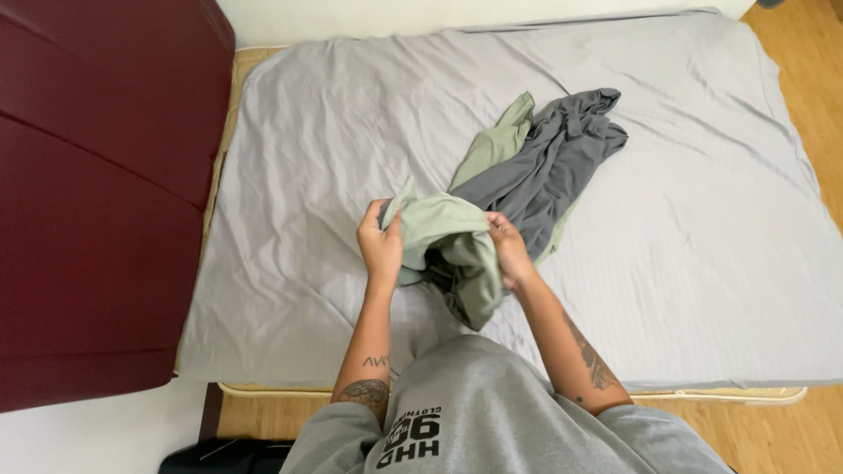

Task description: The person picks up a crumpled duvet cover from a pile of bedding on a mattress and shakes it out to separate the layers. They then spread the light green duvet cover over the mattress, smoothing it out and tucking the edges under the mattress to secure it.

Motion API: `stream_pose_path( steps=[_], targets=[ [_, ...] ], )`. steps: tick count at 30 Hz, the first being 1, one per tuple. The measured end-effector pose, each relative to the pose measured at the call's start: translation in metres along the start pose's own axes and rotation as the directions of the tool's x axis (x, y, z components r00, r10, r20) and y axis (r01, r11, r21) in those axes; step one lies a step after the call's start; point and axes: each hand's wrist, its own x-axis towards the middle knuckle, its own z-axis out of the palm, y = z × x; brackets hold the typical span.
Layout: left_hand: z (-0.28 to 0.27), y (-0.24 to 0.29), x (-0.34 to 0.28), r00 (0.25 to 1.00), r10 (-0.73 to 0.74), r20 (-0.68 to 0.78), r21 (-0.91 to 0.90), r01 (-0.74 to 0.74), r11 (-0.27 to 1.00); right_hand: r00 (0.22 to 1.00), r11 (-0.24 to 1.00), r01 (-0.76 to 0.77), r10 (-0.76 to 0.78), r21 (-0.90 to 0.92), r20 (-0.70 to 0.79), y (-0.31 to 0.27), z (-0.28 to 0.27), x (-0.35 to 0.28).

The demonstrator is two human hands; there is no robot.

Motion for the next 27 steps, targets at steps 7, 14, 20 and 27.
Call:
stream_pose_path(
  steps=[7,14,20,27],
  targets=[
    [-0.044,-0.045,0.033,0.981,0.035,-0.192,0.028,-0.03,0.999,0.853,0.9,-0.136,0.319,-0.415,0.412,-0.075,-0.003,-0.053],
    [-0.06,-0.013,0.055,0.951,0.106,-0.291,0.074,-0.088,0.993,0.818,0.519,0.138,0.421,-0.844,0.392,-0.104,-0.004,-0.067],
    [-0.094,-0.087,0.072,0.795,0.099,-0.598,0.035,-0.097,0.995,0.997,0.071,-0.022,0.078,-0.997,-0.016,-0.05,-0.069,0.001],
    [-0.074,-0.081,0.052,0.892,0.077,-0.445,0.346,0.092,0.934,0.987,0.26,0.108,-0.141,-0.959,0.073,-0.12,-0.005,-0.029]
  ],
)
